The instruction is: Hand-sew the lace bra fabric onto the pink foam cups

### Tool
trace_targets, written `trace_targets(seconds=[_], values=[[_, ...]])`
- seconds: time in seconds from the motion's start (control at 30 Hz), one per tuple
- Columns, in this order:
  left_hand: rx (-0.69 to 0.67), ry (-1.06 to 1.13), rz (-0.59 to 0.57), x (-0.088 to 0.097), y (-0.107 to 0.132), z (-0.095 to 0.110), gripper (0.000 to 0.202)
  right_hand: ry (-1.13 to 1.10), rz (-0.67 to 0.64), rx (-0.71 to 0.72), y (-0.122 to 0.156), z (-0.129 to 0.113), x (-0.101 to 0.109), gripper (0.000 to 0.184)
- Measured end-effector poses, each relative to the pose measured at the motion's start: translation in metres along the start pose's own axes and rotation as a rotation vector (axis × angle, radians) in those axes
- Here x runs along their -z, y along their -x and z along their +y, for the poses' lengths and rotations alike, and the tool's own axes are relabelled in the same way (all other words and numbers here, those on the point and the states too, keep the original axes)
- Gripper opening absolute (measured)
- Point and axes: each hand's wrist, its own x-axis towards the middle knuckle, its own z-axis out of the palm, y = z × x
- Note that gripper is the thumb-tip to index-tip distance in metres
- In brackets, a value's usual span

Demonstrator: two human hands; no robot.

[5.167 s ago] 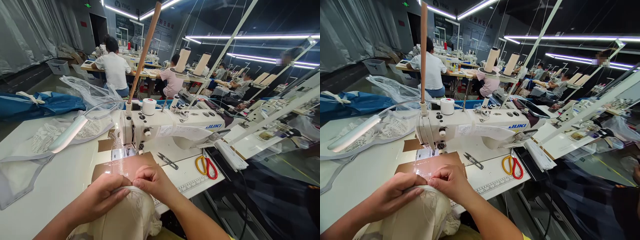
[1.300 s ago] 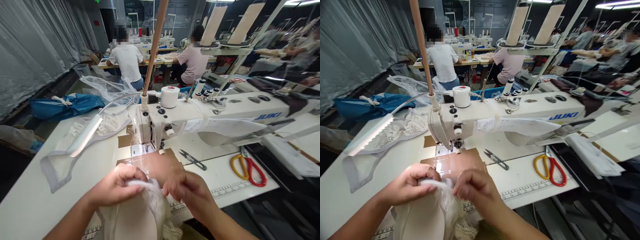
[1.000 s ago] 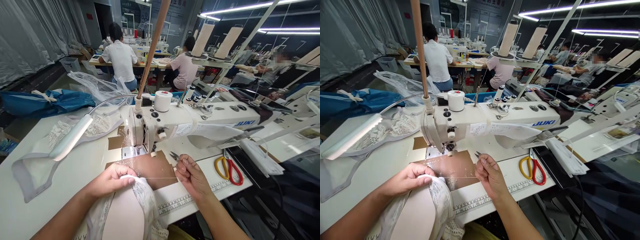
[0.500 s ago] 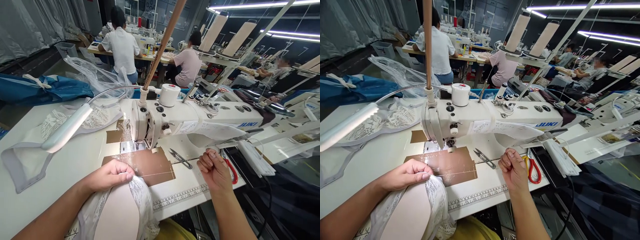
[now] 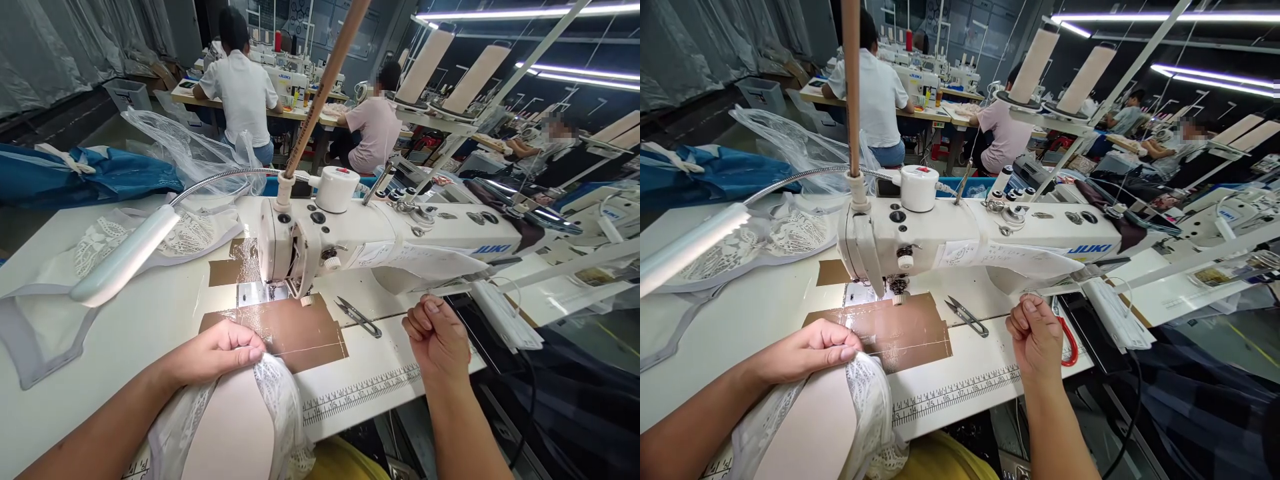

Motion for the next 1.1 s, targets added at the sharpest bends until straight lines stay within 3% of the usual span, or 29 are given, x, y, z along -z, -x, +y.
trace_targets(seconds=[0.27,0.87,1.0,1.1], values=[[0.003,0.006,-0.057,0.000,0.002,-0.003,0.037,0.169,0.059,0.148,-0.004,0.009,0.004,0.021],[0.017,0.019,-0.057,0.000,0.006,-0.003,0.036,0.211,0.040,0.214,-0.003,0.016,0.010,0.015],[-0.051,-0.179,-0.010,-0.004,0.011,0.003,0.031,0.345,0.004,0.273,0.004,0.017,0.007,0.014],[-0.220,-0.543,0.071,-0.010,0.016,0.006,0.024,0.593,-0.163,0.299,0.022,0.013,-0.008,0.007]])
